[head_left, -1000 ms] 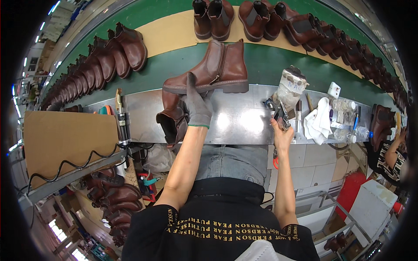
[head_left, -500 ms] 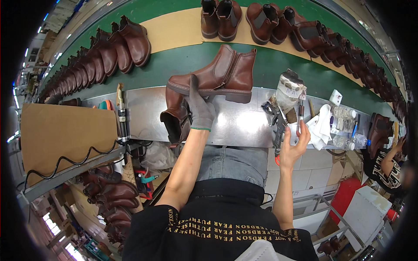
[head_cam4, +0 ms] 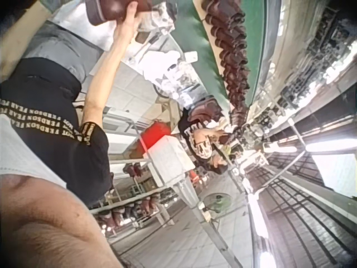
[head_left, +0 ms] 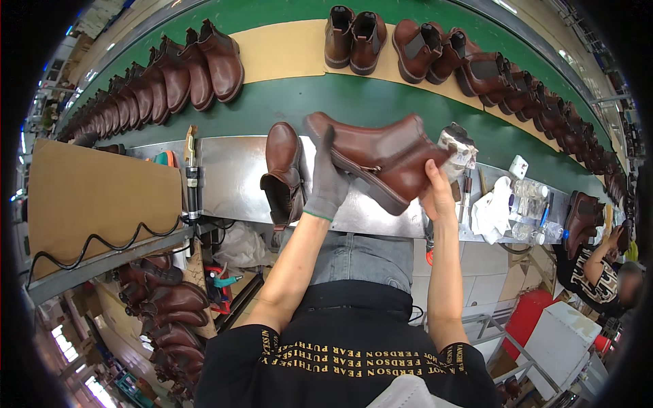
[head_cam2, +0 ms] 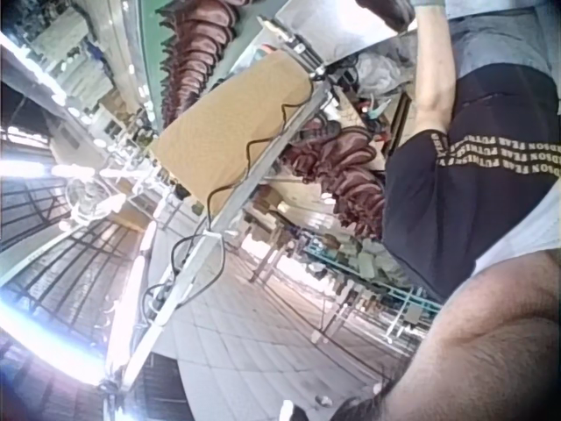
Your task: Inspecting, cleaning with a cloth, and applying a finish using a spray gun to leather boots on a factory production line.
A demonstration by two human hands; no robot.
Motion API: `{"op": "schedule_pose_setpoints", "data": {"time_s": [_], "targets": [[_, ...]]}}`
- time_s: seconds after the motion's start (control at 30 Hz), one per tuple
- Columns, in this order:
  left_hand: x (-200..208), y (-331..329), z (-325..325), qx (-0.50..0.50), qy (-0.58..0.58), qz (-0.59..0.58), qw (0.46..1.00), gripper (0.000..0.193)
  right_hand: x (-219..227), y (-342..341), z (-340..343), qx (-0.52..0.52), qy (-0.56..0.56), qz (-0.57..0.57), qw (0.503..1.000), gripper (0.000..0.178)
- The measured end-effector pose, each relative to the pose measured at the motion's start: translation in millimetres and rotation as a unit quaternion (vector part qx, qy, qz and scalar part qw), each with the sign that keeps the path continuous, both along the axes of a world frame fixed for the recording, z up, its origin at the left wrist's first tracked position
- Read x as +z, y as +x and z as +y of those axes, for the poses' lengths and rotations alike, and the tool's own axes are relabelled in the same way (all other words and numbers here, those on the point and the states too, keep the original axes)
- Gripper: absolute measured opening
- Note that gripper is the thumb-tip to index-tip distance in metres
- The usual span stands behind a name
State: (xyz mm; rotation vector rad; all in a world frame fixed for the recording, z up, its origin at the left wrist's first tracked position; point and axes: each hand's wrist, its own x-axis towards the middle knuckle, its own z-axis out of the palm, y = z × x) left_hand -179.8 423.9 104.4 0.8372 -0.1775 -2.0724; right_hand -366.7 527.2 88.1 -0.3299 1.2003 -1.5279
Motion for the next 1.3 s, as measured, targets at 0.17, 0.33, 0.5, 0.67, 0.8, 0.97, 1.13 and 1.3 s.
{"op": "schedule_pose_setpoints", "data": {"time_s": [0.17,0.33,0.5,0.67,0.8,0.97,1.13,1.3], "targets": [[14.5,21.7,3.7,-0.045,-0.094,-0.083,0.991,0.055,-10.6,11.6,-1.5,0.006,-0.003,-0.054,0.999,0.048],[42.9,73.9,-6.4,-0.031,-0.401,-0.413,0.817,0.038,-17.5,20.7,7.4,-0.036,-0.012,-0.126,0.991,0.053],[56.9,127.1,-3.1,0.047,-0.385,-0.477,0.789,0.045,-20.4,22.4,6.8,-0.051,-0.008,-0.146,0.988,0.052],[35.7,161.3,12.9,0.035,-0.218,-0.43,0.875,0.048,-25.7,23.9,4.0,-0.045,-0.002,-0.137,0.99,0.049],[16.2,172.9,22.1,-0.054,-0.239,-0.5,0.831,0.056,-28.0,26.5,2.1,-0.032,0.007,-0.135,0.99,0.048],[-2.3,167.4,24.4,-0.113,-0.248,-0.564,0.779,0.071,-28.0,30.9,-0.4,-0.02,0.009,-0.136,0.99,0.047],[-10.7,160.6,19.4,-0.115,-0.273,-0.613,0.732,0.066,-22.5,38.8,-2.8,-0.029,0.016,-0.127,0.991,0.045],[-18.2,158.9,20.8,-0.119,-0.261,-0.638,0.715,0.055,-22.3,51.8,-2.0,-0.057,0.021,-0.043,0.997,0.044]]}}
